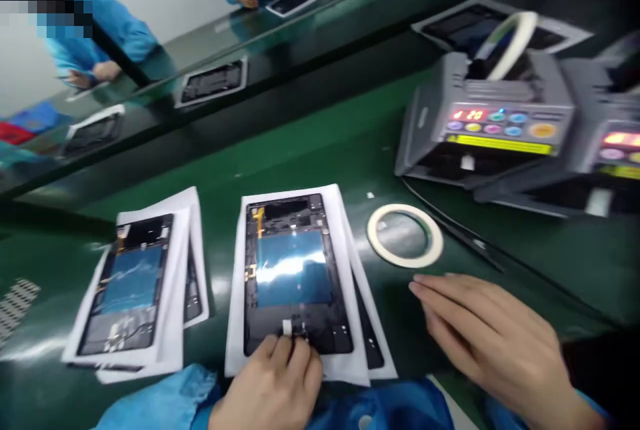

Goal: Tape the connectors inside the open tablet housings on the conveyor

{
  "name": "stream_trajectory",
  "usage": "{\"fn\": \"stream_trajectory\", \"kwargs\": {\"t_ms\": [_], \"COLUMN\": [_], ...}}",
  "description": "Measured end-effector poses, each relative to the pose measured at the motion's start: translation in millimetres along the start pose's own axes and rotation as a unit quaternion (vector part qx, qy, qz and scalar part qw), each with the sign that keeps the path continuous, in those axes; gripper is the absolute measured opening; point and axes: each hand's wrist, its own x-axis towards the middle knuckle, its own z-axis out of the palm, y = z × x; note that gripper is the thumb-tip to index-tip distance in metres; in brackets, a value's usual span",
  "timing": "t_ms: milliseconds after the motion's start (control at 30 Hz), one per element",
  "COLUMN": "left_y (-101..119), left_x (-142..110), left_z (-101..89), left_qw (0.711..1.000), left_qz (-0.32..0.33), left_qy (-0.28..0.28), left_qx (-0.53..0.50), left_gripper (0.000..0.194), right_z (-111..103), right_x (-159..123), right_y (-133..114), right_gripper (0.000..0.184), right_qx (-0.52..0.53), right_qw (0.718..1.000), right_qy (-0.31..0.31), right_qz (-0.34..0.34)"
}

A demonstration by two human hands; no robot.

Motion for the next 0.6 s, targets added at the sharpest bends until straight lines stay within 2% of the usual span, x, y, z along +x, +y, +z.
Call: {"fn": "stream_trajectory", "kwargs": {"t_ms": [100, 200, 367, 467, 600], "left_y": [-3.3, -9.2, -1.0, 5.2, 9.2], "left_x": [4.0, 6.8, 4.9, 6.9, 11.4], "left_z": [27.2, 32.6, 30.9, 32.7, 36.2], "left_qw": [0.998, 0.997, 0.996, 0.995, 0.992], "left_qz": [0.014, 0.021, 0.028, 0.026, 0.031], "left_qy": [0.006, 0.025, 0.044, 0.048, 0.058], "left_qx": [-0.055, -0.071, -0.07, -0.082, -0.105], "left_gripper": [0.025, 0.027, 0.019, 0.012, 0.001], "right_z": [-22.9, -28.3, -7.6, 6.8, 17.5], "right_x": [-4.7, 10.0, 46.7, 58.3, 59.3], "right_y": [15.0, 38.1, 85.0, 108.1, 128.5], "right_gripper": [0.041, 0.042, 0.016, 0.015, 0.015], "right_qx": [-0.111, -0.212, -0.322, -0.336, -0.332], "right_qw": [0.992, 0.973, 0.942, 0.937, 0.937], "right_qy": [0.045, 0.09, 0.093, 0.096, 0.111], "right_qz": [0.037, 0.019, 0.013, 0.019, -0.01]}}
